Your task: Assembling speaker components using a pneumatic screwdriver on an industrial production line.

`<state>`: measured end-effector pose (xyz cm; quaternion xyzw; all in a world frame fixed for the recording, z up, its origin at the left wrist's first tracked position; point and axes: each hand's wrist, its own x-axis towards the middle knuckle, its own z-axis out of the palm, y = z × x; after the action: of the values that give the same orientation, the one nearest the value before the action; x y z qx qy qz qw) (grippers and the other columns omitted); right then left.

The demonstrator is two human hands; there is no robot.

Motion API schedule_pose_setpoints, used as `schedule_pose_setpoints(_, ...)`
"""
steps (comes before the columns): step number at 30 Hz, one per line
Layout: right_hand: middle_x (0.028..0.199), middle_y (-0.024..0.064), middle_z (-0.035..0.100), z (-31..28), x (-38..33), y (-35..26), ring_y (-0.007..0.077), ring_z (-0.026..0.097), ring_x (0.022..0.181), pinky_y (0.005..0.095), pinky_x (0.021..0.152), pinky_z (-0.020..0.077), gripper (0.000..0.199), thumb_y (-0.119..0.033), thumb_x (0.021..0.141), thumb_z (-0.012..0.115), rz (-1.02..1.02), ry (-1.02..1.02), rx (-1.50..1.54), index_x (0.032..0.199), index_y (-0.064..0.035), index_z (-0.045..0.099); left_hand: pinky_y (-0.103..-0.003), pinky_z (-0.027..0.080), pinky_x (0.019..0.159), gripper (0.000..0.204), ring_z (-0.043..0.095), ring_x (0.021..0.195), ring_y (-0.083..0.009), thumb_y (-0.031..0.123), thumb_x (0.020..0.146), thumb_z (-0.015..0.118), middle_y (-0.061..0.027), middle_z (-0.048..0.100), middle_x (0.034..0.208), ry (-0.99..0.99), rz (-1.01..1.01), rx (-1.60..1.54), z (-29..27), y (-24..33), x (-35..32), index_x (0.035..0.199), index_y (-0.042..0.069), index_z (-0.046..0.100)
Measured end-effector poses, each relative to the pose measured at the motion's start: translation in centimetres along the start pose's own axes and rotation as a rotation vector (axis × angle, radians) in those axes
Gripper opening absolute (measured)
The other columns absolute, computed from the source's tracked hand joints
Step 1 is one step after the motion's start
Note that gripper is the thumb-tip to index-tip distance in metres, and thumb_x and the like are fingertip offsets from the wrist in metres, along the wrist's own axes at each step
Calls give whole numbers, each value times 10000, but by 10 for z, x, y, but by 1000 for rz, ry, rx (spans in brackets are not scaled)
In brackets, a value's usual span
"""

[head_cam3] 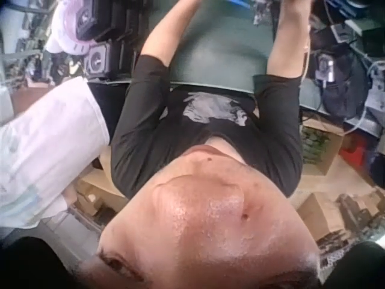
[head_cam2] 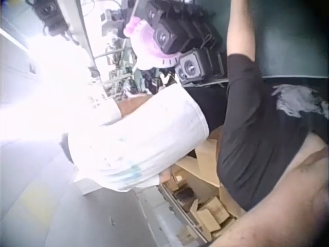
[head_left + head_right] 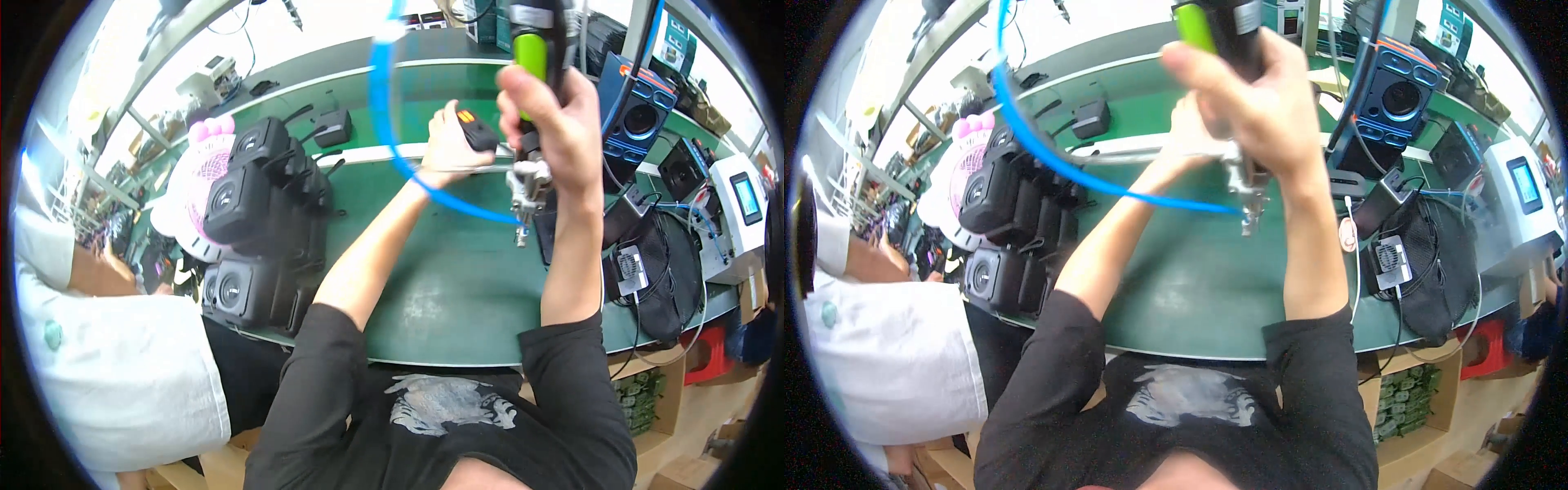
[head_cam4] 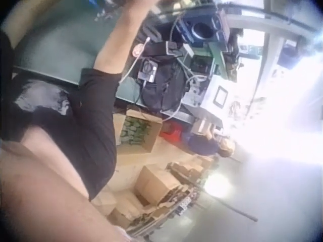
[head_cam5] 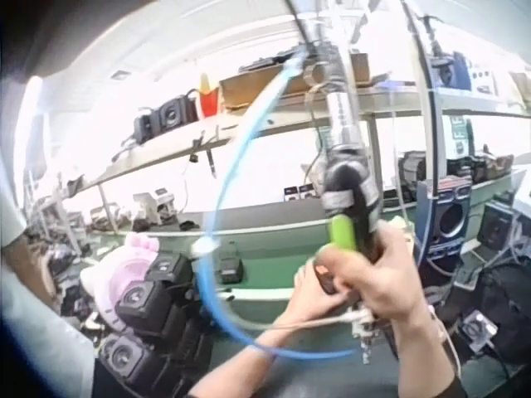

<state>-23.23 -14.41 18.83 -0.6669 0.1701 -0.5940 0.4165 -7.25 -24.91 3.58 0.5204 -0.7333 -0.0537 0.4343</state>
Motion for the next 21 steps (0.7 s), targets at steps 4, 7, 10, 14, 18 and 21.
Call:
schedule_pose_setpoints(4, 744, 13, 655, 4, 5, 10, 77, 583, 630, 232, 573, 451, 358, -288, 799, 830, -139, 38, -117, 956, 1, 690, -493, 381, 1100, 1214, 410, 1299, -416, 459, 532, 918, -292, 414, 1375, 43, -109, -13, 45, -40, 65, 1422, -74, 289)
schedule_pose_setpoints(7, 792, -4, 650, 3, 2, 6, 58, 553, 665, 212, 592, 427, 389, -247, 795, 853, -56, 0, -28, 1030, 10, 679, -492, 382, 1100, 1204, 420, 1291, -415, 456, 538, 918, -291, 424, 1364, -230, -161, -157, 47, -44, 82, 1421, -67, 290)
schedule_pose_setpoints(10, 841, 7, 676, 10, 6, 13, 62, 581, 737, 229, 672, 465, 395, -246, 784, 863, -254, 29, 4, 1020, 18, 686, -492, 383, 1099, 1194, 430, 1282, -413, 454, 544, 918, -290, 434, 1354, -474, -257, -302, 36, -46, 94, 1421, -60, 292)
schedule_pose_setpoints(14, 737, 20, 645, 8, 3, 6, 71, 569, 583, 207, 530, 418, 342, -290, 867, 770, -267, 11, -3, 972, 21, 677, -491, 383, 1099, 1180, 443, 1271, -411, 450, 552, 918, -289, 447, 1340, -672, -489, -510, 24, -39, 100, 1420, -51, 294)
schedule_pose_setpoints(18, 700, 36, 580, -16, 0, 18, 91, 527, 509, 218, 470, 380, 423, -388, 912, 699, -7, 8, -107, 975, 23, 617, -497, 401, 1048, 941, 488, 1173, -447, 414, 611, 859, -307, 494, 1236, -62, 89, 408, 31, -22, 8, 1243, -147, 445)
schedule_pose_setpoints(21, 720, 43, 531, 3, -14, 6, 94, 502, 537, 226, 501, 372, 404, -375, 961, 630, -214, 43, -6, 999, 25, 584, -491, 321, 1142, 887, 420, 1292, -415, 397, 660, 844, -260, 493, 1285, -169, 249, 559, -57, 66, -100, 1300, -97, 481)
